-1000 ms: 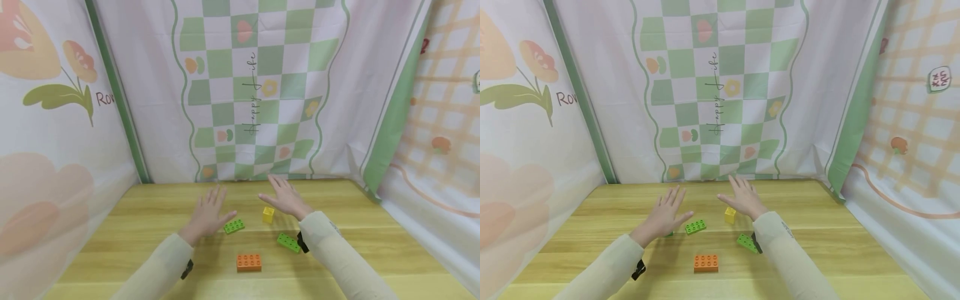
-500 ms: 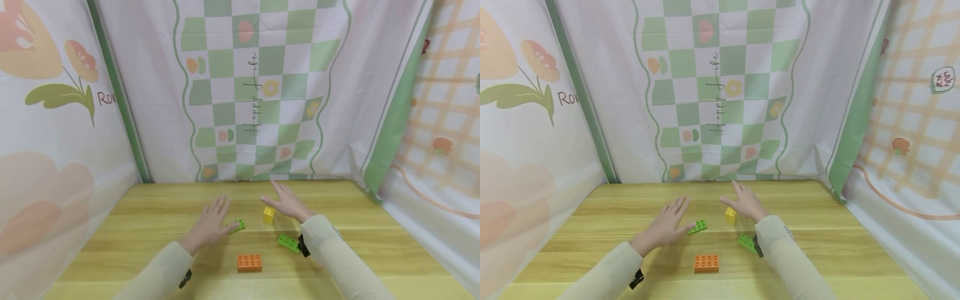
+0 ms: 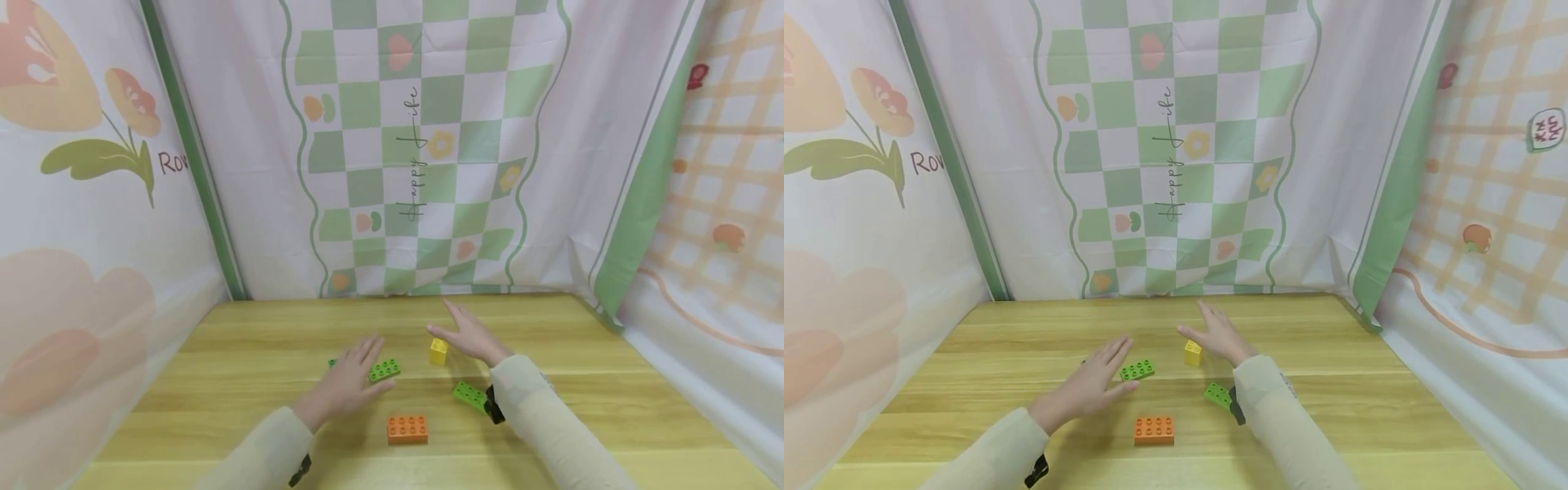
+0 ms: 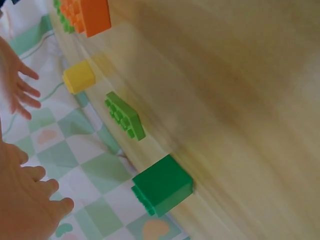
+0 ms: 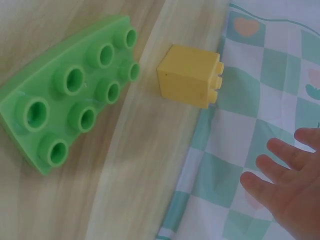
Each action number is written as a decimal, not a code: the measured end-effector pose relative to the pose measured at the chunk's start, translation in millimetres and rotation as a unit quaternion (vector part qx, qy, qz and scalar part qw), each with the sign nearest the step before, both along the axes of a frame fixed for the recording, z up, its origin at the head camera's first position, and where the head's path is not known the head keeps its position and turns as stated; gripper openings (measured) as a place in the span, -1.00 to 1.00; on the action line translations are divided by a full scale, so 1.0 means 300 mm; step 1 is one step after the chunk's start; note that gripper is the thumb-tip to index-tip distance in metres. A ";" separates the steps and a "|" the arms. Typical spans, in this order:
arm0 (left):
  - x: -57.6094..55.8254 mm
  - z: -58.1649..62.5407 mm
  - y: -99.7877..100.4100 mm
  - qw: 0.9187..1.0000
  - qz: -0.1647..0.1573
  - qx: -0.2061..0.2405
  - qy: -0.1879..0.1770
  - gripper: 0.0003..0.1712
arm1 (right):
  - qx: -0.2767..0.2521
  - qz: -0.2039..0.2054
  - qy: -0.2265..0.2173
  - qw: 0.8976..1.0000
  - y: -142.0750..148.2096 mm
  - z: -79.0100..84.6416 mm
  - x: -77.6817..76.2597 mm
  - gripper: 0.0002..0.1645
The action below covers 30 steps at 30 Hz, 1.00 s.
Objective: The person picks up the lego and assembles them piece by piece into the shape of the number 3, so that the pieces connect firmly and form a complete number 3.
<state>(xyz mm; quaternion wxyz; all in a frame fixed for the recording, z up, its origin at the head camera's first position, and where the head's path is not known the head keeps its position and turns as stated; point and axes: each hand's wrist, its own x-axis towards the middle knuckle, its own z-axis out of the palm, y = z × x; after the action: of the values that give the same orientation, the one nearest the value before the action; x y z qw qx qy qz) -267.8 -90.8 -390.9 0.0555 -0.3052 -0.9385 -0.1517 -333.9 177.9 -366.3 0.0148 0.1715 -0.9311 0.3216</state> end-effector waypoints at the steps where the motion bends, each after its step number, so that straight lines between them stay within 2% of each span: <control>1: 0.003 -0.004 0.000 1.000 -0.004 0.004 -0.004 -0.06 | -0.003 -0.001 -0.002 1.000 0.001 -0.003 -0.001 0.07; 8: 0.029 -0.038 -0.002 0.999 -0.017 0.021 -0.037 -0.08 | -0.017 -0.008 -0.014 1.000 0.007 -0.026 -0.007 0.07; 16: 0.038 -0.083 -0.008 0.997 -0.035 0.025 -0.060 -0.07 | -0.041 -0.012 -0.036 0.998 0.015 -0.058 -0.008 0.09; 23: 0.053 -0.090 -0.004 0.997 -0.039 0.015 -0.064 -0.12 | -0.062 -0.010 -0.059 0.996 0.016 -0.075 -0.006 0.09; 30: 0.062 -0.097 -0.004 0.997 -0.044 0.007 -0.067 -0.10 | -0.063 -0.018 -0.061 0.996 0.012 -0.083 -0.004 0.05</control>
<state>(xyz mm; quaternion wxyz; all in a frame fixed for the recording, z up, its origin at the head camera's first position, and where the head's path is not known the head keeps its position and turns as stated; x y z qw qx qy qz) -249.1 -92.1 -420.0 -0.0125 -0.3353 -0.9246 -0.1805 -334.9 181.6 -391.1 -0.0255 0.1336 -0.9111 0.3891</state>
